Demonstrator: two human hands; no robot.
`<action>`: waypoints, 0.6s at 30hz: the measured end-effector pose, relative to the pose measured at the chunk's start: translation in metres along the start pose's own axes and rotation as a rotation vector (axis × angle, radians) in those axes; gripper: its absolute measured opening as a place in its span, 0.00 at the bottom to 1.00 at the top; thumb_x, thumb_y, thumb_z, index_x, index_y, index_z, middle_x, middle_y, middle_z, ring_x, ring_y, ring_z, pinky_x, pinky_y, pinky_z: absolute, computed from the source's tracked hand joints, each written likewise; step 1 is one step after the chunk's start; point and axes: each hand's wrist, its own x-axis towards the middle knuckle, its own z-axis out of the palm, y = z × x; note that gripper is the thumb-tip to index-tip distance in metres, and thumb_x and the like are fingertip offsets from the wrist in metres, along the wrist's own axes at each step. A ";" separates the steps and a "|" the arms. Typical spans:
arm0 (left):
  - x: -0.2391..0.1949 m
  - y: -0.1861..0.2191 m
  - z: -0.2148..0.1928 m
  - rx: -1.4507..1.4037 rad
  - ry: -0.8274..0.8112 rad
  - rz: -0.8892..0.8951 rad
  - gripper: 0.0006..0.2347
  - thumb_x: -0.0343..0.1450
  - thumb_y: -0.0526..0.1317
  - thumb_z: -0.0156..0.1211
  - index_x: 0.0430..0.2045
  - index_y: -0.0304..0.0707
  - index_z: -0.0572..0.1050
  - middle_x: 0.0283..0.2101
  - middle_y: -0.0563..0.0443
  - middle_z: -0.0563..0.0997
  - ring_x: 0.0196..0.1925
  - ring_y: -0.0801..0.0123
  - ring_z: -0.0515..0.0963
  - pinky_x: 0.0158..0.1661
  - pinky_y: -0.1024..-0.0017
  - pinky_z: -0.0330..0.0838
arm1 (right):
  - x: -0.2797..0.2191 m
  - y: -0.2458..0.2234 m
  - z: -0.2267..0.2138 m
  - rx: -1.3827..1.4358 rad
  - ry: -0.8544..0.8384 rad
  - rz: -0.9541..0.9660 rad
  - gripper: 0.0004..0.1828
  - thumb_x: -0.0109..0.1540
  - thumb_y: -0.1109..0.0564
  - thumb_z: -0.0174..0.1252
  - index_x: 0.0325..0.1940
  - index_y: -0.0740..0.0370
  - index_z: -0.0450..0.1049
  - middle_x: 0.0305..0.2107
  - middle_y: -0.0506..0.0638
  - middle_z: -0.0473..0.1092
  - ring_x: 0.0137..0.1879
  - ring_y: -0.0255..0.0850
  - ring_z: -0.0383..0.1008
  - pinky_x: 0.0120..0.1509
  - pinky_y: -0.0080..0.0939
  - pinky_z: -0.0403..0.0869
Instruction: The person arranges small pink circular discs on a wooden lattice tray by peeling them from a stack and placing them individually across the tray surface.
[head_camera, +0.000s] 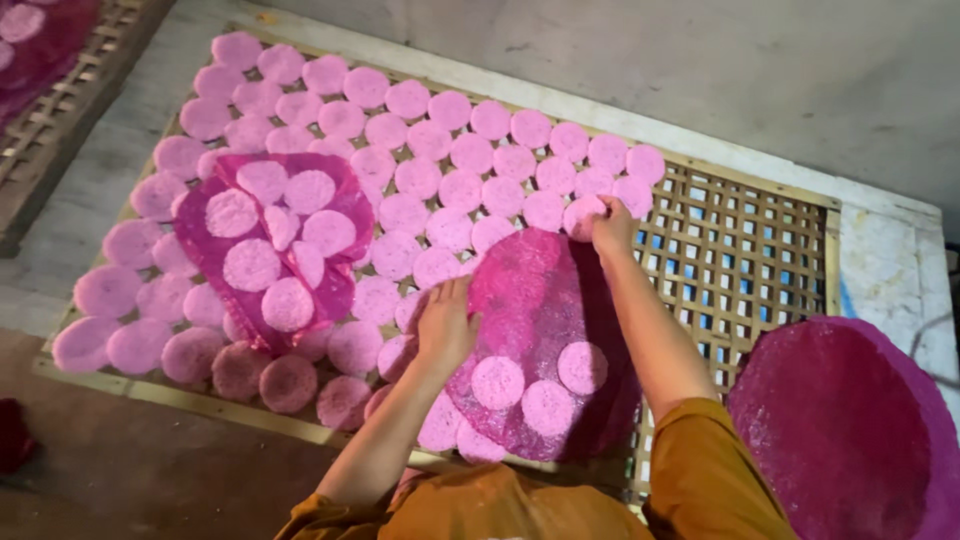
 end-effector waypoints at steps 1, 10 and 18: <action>-0.001 0.000 -0.002 -0.001 -0.002 0.018 0.26 0.63 0.35 0.68 0.57 0.34 0.68 0.53 0.38 0.75 0.56 0.44 0.73 0.55 0.55 0.70 | -0.004 -0.001 0.003 -0.133 0.043 -0.104 0.21 0.57 0.65 0.57 0.56 0.66 0.75 0.44 0.60 0.77 0.51 0.50 0.79 0.56 0.47 0.76; -0.014 -0.011 0.001 -0.322 0.008 0.010 0.25 0.67 0.33 0.62 0.60 0.31 0.65 0.51 0.33 0.77 0.53 0.42 0.78 0.51 0.54 0.74 | -0.125 -0.032 -0.108 -0.551 0.044 -0.191 0.26 0.61 0.57 0.66 0.62 0.65 0.72 0.51 0.67 0.69 0.57 0.63 0.70 0.62 0.58 0.69; -0.024 0.017 -0.001 -0.414 -0.055 0.138 0.10 0.77 0.37 0.55 0.52 0.37 0.73 0.39 0.38 0.82 0.32 0.55 0.82 0.31 0.63 0.76 | -0.266 -0.057 -0.142 -0.579 0.159 0.018 0.13 0.64 0.57 0.63 0.49 0.66 0.74 0.38 0.62 0.75 0.44 0.59 0.76 0.48 0.55 0.72</action>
